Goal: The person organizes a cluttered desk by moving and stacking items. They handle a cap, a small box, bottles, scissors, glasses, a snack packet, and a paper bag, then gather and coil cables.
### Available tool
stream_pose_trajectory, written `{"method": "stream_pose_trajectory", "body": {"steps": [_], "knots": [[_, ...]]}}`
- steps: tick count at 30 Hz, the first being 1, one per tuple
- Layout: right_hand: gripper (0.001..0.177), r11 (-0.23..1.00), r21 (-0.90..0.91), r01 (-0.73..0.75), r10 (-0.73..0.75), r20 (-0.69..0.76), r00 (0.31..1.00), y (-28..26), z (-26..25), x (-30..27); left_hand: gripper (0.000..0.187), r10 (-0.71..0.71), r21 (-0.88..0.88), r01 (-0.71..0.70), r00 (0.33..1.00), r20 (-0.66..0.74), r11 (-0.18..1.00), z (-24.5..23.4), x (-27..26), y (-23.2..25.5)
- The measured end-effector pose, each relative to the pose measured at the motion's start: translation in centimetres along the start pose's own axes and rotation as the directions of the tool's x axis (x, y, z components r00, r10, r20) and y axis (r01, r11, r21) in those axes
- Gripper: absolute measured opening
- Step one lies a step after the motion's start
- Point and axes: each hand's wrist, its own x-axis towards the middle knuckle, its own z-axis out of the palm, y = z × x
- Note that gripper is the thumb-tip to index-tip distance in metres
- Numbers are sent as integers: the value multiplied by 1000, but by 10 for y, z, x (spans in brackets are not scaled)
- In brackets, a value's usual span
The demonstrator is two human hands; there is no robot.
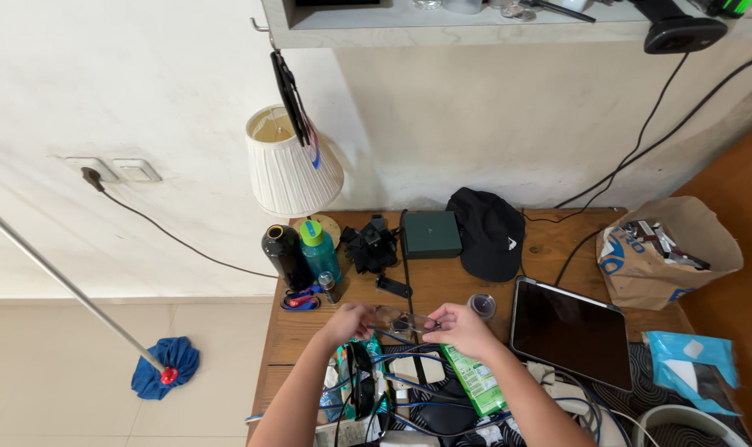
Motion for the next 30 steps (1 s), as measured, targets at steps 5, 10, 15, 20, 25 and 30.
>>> {"method": "stream_pose_trajectory", "body": {"steps": [5,10,15,20,25,30], "knots": [[59,1000,5,11,-11,42,999,-6,17,3,37,-5,-148,5,1000,2,989,-11,-43,15],[67,999,31,40,-42,64,997,-14,37,4,32,45,-266,-46,999,-11,963,-32,-47,-1],[79,995,77,64,-69,69,995,-4,48,15,25,103,-345,-128,991,-89,930,-42,-61,-1],[73,995,78,62,-66,44,997,-9,56,15,31,92,-370,-126,990,-107,921,-40,-82,13],[33,994,79,78,-77,-12,997,-19,72,13,29,105,-379,-166,979,-177,910,-47,-80,12],[23,986,158,50,-46,-30,999,-17,84,19,29,140,-347,-215,964,-228,913,-49,-100,20]]}}
